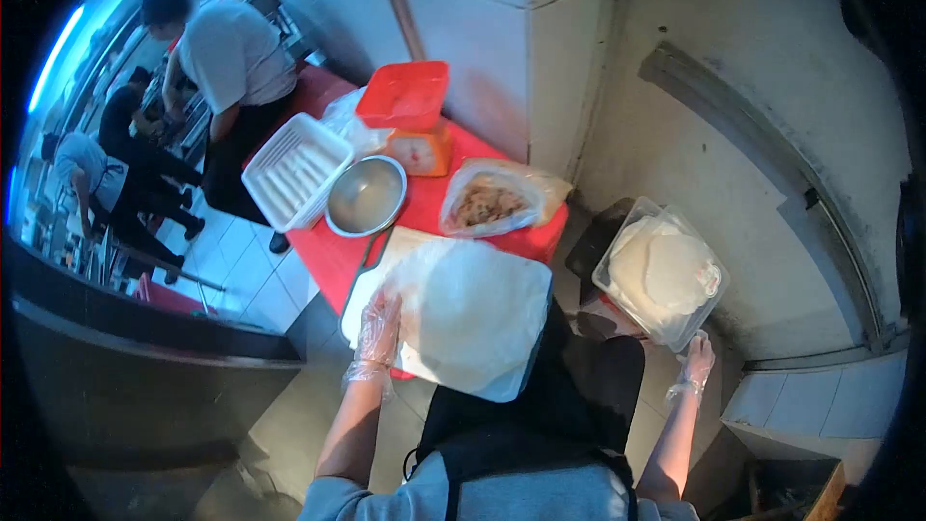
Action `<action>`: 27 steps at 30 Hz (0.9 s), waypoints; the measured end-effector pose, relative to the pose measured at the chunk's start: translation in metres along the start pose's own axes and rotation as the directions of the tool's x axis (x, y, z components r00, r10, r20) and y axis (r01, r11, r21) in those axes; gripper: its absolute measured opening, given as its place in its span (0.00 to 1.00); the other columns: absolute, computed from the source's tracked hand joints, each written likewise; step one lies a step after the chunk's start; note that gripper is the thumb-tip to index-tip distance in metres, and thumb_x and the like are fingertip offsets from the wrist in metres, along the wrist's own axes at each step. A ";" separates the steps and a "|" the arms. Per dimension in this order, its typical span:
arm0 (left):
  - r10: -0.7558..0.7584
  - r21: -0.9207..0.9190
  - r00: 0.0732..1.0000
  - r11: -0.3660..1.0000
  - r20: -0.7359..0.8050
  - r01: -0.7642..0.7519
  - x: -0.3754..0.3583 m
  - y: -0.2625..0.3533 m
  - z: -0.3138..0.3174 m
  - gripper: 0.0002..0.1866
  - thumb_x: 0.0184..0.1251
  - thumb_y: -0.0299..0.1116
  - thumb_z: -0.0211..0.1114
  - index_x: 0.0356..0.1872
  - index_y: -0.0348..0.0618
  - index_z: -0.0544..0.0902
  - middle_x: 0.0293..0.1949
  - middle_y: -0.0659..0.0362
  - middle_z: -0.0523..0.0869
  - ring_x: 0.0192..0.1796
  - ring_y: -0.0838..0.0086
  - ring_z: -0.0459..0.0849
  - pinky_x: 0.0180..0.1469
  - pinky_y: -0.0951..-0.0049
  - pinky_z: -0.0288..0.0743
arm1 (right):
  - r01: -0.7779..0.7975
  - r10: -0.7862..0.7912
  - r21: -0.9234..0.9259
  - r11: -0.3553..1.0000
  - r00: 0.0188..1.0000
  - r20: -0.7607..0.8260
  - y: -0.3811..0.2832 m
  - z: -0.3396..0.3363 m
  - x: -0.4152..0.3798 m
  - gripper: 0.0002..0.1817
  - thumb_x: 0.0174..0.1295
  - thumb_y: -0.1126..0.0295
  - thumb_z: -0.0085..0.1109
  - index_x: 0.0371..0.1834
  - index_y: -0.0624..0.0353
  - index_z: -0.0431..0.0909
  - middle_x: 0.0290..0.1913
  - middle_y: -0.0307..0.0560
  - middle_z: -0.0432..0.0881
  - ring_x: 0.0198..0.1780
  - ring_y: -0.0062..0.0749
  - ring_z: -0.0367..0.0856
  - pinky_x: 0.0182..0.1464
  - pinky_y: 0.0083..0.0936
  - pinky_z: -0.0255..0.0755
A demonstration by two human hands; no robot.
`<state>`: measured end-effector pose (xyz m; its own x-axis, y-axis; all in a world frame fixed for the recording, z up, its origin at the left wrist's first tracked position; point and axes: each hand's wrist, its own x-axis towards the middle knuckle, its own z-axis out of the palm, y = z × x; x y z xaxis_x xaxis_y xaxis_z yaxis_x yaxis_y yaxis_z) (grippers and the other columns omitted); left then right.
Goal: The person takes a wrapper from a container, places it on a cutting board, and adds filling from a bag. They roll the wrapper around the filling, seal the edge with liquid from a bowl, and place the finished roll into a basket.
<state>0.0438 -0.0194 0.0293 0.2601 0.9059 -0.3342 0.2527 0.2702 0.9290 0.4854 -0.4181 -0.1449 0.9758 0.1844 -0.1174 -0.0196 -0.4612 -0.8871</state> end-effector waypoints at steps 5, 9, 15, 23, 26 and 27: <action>0.201 -0.011 0.947 0.978 -0.249 -0.210 0.020 -0.048 -0.041 0.23 0.77 0.33 0.59 0.68 0.34 0.73 0.51 0.54 0.87 0.54 0.73 0.84 0.58 0.71 0.77 | 0.077 -0.064 -0.034 0.996 0.955 0.291 -0.108 0.053 -0.037 0.23 0.74 0.56 0.53 0.60 0.62 0.80 0.47 0.47 0.85 0.46 0.30 0.83 0.51 0.32 0.77; 0.501 0.675 0.851 0.684 -0.159 -0.276 0.042 -0.028 -0.055 0.19 0.72 0.31 0.60 0.61 0.34 0.80 0.54 0.40 0.86 0.58 0.53 0.85 0.61 0.59 0.77 | 0.098 -0.063 -0.007 0.995 0.692 0.719 -0.180 0.118 -0.101 0.26 0.75 0.49 0.50 0.62 0.59 0.79 0.48 0.45 0.85 0.44 0.26 0.84 0.51 0.31 0.78; 0.555 0.843 0.829 0.475 -0.063 -0.254 0.034 -0.042 -0.064 0.19 0.66 0.32 0.64 0.56 0.37 0.81 0.47 0.40 0.85 0.51 0.43 0.83 0.55 0.49 0.77 | 0.683 -0.416 -0.129 0.719 0.572 0.706 -0.198 0.174 -0.117 0.16 0.72 0.67 0.52 0.56 0.68 0.76 0.36 0.68 0.82 0.35 0.47 0.84 0.34 0.41 0.74; 0.439 0.777 0.897 0.579 -0.044 -0.245 -0.060 -0.048 -0.064 0.23 0.62 0.32 0.66 0.58 0.37 0.78 0.53 0.39 0.82 0.52 0.42 0.82 0.53 0.49 0.76 | 0.907 -0.674 -0.136 0.398 0.389 0.628 -0.213 0.247 -0.064 0.10 0.68 0.71 0.54 0.30 0.61 0.81 0.23 0.57 0.78 0.30 0.52 0.81 0.33 0.39 0.74; 0.474 0.716 0.873 0.648 -0.113 -0.259 -0.055 -0.033 -0.058 0.23 0.61 0.30 0.68 0.58 0.40 0.79 0.57 0.39 0.80 0.57 0.44 0.80 0.59 0.51 0.75 | 0.969 -0.749 -0.046 0.242 0.216 0.626 -0.243 0.249 -0.062 0.09 0.66 0.70 0.56 0.28 0.59 0.81 0.25 0.56 0.79 0.32 0.53 0.81 0.37 0.43 0.74; 0.534 0.722 0.841 0.616 -0.087 -0.316 -0.047 -0.026 -0.050 0.24 0.61 0.29 0.68 0.60 0.42 0.79 0.60 0.41 0.79 0.61 0.45 0.78 0.62 0.52 0.72 | 0.974 -0.743 -0.023 0.224 0.185 0.643 -0.256 0.251 -0.061 0.08 0.64 0.70 0.57 0.28 0.59 0.81 0.27 0.57 0.80 0.33 0.54 0.81 0.39 0.44 0.75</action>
<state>-0.0219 -0.0529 0.0287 0.2724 0.9346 0.2287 0.7462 -0.3553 0.5630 0.3757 -0.0930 -0.0223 0.0556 0.9350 0.3503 0.9514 0.0569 -0.3027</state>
